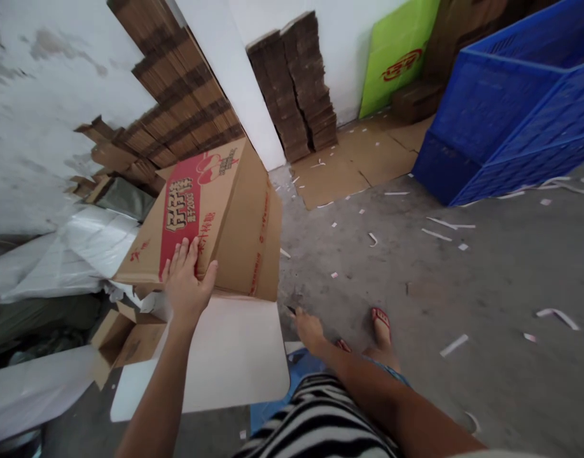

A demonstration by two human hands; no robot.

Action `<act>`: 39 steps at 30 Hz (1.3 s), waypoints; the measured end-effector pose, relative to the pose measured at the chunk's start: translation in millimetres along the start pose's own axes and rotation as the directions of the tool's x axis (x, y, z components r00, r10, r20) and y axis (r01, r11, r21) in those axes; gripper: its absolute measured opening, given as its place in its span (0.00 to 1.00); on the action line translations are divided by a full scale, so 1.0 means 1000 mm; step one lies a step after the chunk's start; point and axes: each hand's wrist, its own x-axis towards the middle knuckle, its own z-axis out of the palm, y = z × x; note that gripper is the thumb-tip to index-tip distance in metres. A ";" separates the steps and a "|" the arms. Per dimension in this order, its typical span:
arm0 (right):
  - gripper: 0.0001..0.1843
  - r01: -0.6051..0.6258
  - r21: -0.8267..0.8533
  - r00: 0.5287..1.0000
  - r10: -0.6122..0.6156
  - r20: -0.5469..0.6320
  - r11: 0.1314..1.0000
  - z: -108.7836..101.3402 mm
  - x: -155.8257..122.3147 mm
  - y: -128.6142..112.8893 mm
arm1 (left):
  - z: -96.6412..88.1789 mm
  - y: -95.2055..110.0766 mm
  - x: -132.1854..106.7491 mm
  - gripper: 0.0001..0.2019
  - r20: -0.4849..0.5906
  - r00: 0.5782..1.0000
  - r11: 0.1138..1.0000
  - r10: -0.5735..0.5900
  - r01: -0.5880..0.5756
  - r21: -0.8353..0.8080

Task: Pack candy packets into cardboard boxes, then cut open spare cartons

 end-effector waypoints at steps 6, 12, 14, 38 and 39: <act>0.19 0.235 -0.029 0.961 -0.236 -0.143 0.972 -0.008 0.005 -0.030 | 0.003 -0.002 0.000 0.32 -0.037 0.999 1.000 0.005 -0.006 -0.010; 0.16 0.327 -0.046 0.924 -0.329 -0.192 0.944 -0.006 0.008 -0.056 | 0.004 -0.002 0.000 0.32 -0.026 1.000 1.000 -0.001 0.001 -0.006; 0.16 0.333 -0.054 0.920 -0.337 -0.199 0.941 -0.002 0.009 -0.054 | 0.004 -0.002 0.000 0.32 -0.032 0.999 1.000 0.003 -0.004 -0.006; 0.17 0.214 -0.056 0.972 -0.218 -0.088 0.975 0.010 0.019 -0.029 | 0.008 -0.004 0.001 0.32 -0.041 0.999 0.999 0.035 -0.036 -0.007; 0.17 0.202 -0.054 0.975 -0.206 -0.078 0.978 0.009 0.020 -0.029 | 0.008 -0.004 0.001 0.32 -0.038 0.998 0.999 0.040 -0.041 -0.002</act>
